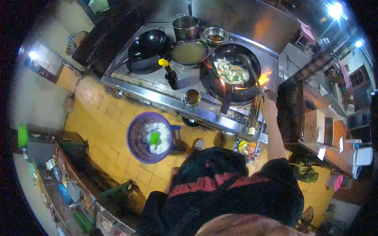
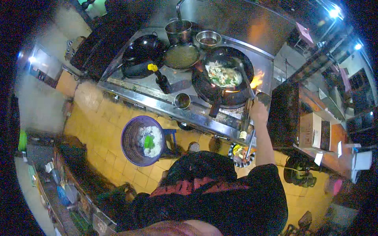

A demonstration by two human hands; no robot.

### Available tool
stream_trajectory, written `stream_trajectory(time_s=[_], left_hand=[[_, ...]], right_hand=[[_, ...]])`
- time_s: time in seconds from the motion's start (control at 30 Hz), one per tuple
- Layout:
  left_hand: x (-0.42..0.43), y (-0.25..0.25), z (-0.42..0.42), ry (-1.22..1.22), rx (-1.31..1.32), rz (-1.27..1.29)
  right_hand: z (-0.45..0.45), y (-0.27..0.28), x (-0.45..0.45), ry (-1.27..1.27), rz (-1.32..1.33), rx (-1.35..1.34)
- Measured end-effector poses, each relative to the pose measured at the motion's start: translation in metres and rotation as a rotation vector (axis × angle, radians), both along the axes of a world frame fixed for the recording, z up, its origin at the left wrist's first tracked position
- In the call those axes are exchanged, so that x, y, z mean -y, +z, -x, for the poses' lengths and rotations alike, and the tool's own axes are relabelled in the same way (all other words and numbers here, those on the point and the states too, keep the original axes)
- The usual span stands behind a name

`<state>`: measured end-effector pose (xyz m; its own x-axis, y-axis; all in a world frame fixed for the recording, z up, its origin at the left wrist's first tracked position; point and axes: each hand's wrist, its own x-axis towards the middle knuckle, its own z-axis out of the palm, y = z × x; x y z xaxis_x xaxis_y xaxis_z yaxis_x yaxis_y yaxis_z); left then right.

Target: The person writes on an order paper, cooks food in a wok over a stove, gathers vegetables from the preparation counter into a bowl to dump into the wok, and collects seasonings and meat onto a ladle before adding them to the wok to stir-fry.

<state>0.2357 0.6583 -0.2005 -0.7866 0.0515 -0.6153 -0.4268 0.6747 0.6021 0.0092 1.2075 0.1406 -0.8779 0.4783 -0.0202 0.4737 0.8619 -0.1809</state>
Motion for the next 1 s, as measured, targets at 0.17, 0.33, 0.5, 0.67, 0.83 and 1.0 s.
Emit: stream_trajectory(time_s=[0.17, 0.33, 0.5, 0.67, 0.83, 1.0], left_hand=[[-0.037, 0.001, -0.036, 0.114, -0.042, 0.025], [-0.054, -0.039, -0.103, 0.222, 0.02, 0.061], [-0.076, -0.005, -0.142, 0.256, 0.068, 0.169], [-0.054, -0.025, -0.177, 0.231, 0.089, 0.071], [-0.054, 0.028, -0.159, 0.082, 0.02, 0.043], [-0.089, 0.106, -0.152, 0.935, 0.172, -0.444]], right_hand=[[-0.002, -0.086, -0.021, 0.319, 0.03, -0.48], [-0.014, -0.074, -0.052, 0.206, 0.803, 0.029], [-0.058, -0.029, -0.055, 0.48, 0.206, -0.279], [-0.012, -0.039, -0.012, 0.237, 0.21, 0.013], [-0.004, -0.074, -0.028, 0.284, 0.35, -0.14], [0.0, -0.015, -0.042, 0.176, 0.178, 0.062]])
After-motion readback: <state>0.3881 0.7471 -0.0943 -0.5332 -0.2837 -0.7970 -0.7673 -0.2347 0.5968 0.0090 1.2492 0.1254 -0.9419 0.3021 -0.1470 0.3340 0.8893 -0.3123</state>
